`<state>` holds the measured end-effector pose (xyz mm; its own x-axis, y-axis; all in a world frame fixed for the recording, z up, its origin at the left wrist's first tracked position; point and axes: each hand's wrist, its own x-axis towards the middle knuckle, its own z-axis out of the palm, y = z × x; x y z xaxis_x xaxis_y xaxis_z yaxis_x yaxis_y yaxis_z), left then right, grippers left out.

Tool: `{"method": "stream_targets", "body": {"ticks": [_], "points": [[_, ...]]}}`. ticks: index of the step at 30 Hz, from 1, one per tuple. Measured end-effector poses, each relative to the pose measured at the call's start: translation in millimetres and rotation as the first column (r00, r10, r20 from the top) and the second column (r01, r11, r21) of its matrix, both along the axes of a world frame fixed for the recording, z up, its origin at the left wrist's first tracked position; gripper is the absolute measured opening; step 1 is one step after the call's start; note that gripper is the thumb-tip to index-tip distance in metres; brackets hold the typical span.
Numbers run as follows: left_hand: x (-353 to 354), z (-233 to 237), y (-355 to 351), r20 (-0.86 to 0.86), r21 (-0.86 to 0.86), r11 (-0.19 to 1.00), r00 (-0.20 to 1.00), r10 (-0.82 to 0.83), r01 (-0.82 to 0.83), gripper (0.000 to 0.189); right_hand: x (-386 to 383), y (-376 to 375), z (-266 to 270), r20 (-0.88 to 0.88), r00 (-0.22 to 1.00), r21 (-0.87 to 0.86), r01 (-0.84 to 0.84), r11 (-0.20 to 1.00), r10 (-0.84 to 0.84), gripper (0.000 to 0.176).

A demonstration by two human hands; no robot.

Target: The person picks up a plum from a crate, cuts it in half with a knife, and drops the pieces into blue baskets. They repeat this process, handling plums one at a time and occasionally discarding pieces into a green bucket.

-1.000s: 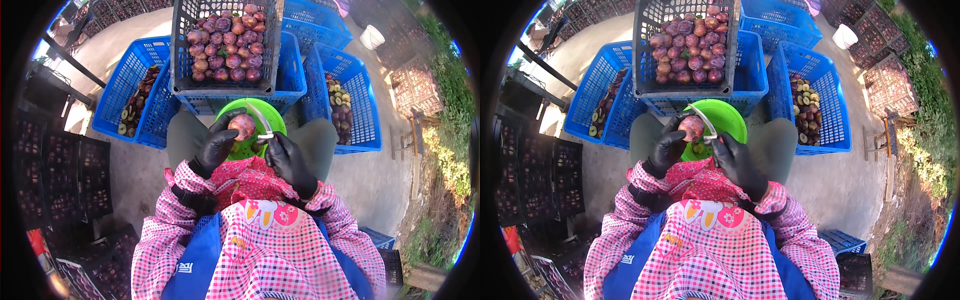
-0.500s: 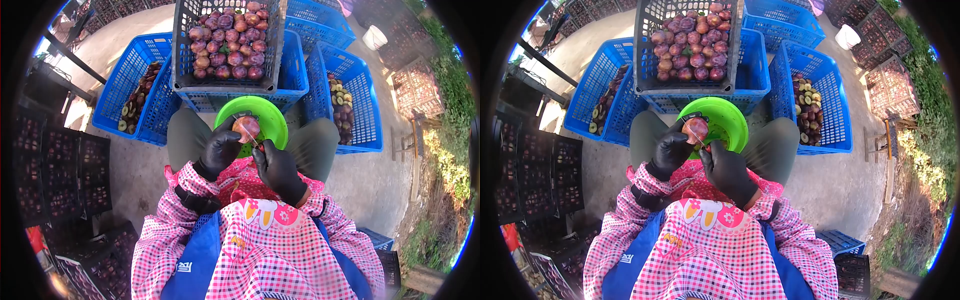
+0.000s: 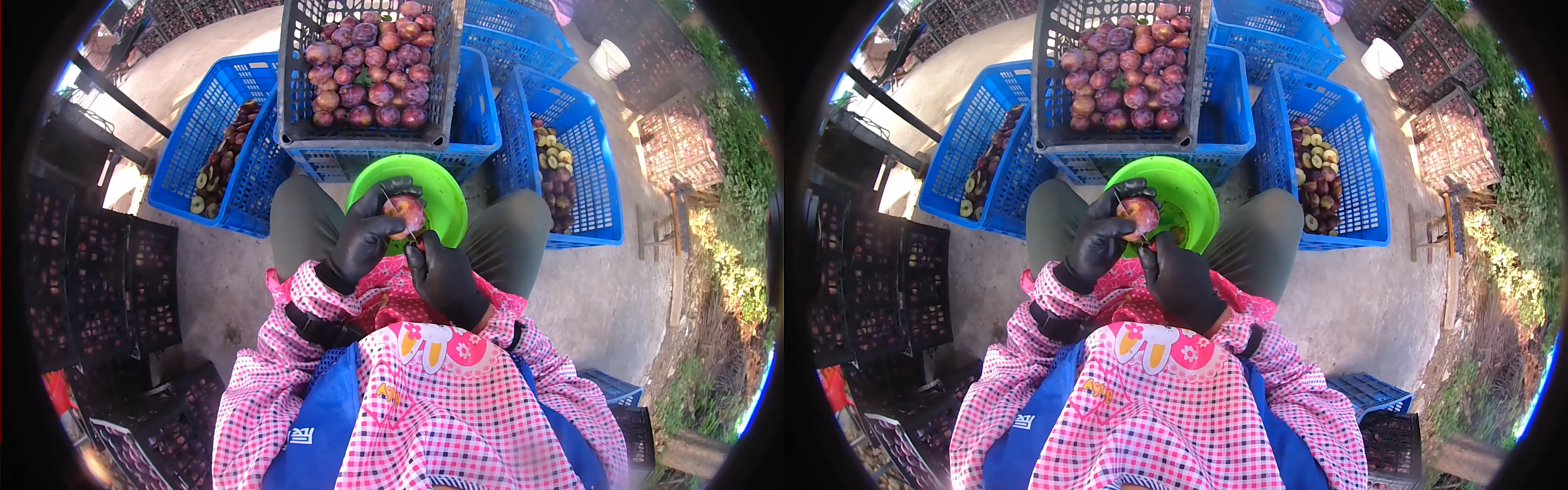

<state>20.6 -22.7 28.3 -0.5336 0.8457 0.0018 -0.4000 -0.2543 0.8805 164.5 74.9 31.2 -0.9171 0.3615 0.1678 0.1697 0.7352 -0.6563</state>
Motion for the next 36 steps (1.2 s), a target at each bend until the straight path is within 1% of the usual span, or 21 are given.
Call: {"method": "stream_targets", "body": {"ticks": [2,4,5,6,9,10,11,12,13,14,16,17,18,19,23,24,25,28,29,33,36], "points": [[2,5,3,0.009,0.108,0.994,1.000,0.005,-0.006,0.063,-1,-6,7,-0.111,0.991,-0.076,0.062,0.995,-0.070,0.019],[12,10,8,0.431,0.301,0.953,0.895,-0.113,-0.025,0.048,-2,-3,5,-0.095,0.992,-0.079,0.076,0.994,-0.083,0.019],[12,11,8,0.571,0.277,0.961,0.805,-0.159,-0.007,0.047,-2,0,4,-0.077,0.992,-0.081,0.097,0.992,-0.103,0.021],[11,6,9,0.567,0.283,0.959,0.808,-0.164,-0.004,0.047,-3,0,3,-0.083,0.991,-0.075,0.097,0.992,-0.103,0.021],[13,-9,10,0.321,0.179,0.984,0.945,-0.060,0.002,0.048,-3,-4,-1,-0.084,0.991,-0.094,0.096,0.991,-0.104,0.024],[13,-4,10,0.321,0.179,0.984,0.945,-0.061,0.002,0.048,-4,-4,-2,-0.104,0.990,-0.149,0.078,0.986,-0.094,0.026],[14,2,9,0.008,0.071,0.996,0.999,0.048,-0.048,0.049,-3,-4,-2,-0.123,0.989,-0.206,0.060,0.977,-0.087,0.027],[15,7,8,-0.316,-0.015,0.992,0.942,0.115,-0.126,0.050,-2,-4,-1,-0.122,0.988,-0.208,0.066,0.976,-0.093,0.027],[13,10,10,-0.321,-0.010,0.992,0.940,0.114,-0.124,0.050,-5,-1,0,-0.189,0.979,-0.232,0.031,0.972,-0.076,0.028],[12,12,11,-0.267,0.000,0.993,0.957,0.112,-0.117,0.050,-7,2,1,-0.253,0.965,-0.255,-0.005,0.967,-0.062,0.029],[15,15,12,-0.204,0.006,0.994,0.973,0.105,-0.106,0.050,-5,6,0,-0.211,0.976,-0.194,0.008,0.981,-0.049,0.027],[16,17,14,0.203,0.121,0.993,0.979,-0.033,0.009,0.049,-5,8,0,-0.171,0.985,-0.131,0.012,0.991,-0.034,0.025],[16,18,16,0.555,0.269,0.961,0.805,-0.209,0.064,0.048,-5,8,-1,-0.171,0.985,-0.130,0.012,0.991,-0.034,0.025],[16,17,15,0.555,0.270,0.961,0.806,-0.205,0.059,0.048,-5,6,-1,-0.161,0.985,-0.148,0.032,0.988,-0.056,0.023],[17,20,12,0.361,0.159,0.987,0.931,-0.052,-0.006,0.049,-6,9,9,-0.230,0.972,-0.234,-0.015,0.972,-0.040,0.019],[15,31,8,0.006,0.069,0.996,0.999,0.048,-0.048,0.051,-5,9,12,-0.232,0.972,-0.234,-0.009,0.972,-0.047,0.019],[13,36,7,-0.357,0.004,0.992,0.927,0.116,-0.122,0.053,-5,9,15,-0.229,0.973,-0.253,-0.026,0.967,-0.033,0.020],[13,30,11,-0.204,-0.032,0.986,0.967,0.152,-0.162,0.054,-3,9,14,-0.191,0.981,-0.246,-0.022,0.969,-0.026,0.019],[16,22,15,0.244,0.162,0.985,0.970,0.019,-0.060,0.054,-5,10,14,-0.167,0.985,-0.205,-0.003,0.979,-0.032,0.019],[15,21,15,0.271,0.080,0.997,0.962,-0.042,0.022,0.056,-5,12,5,-0.128,0.990,-0.220,0.035,0.975,-0.065,0.019],[13,35,9,-0.213,-0.088,0.996,0.977,-0.009,-0.010,0.066,-8,14,9,-0.261,0.965,-0.252,-0.035,0.967,-0.034,0.023]]}}
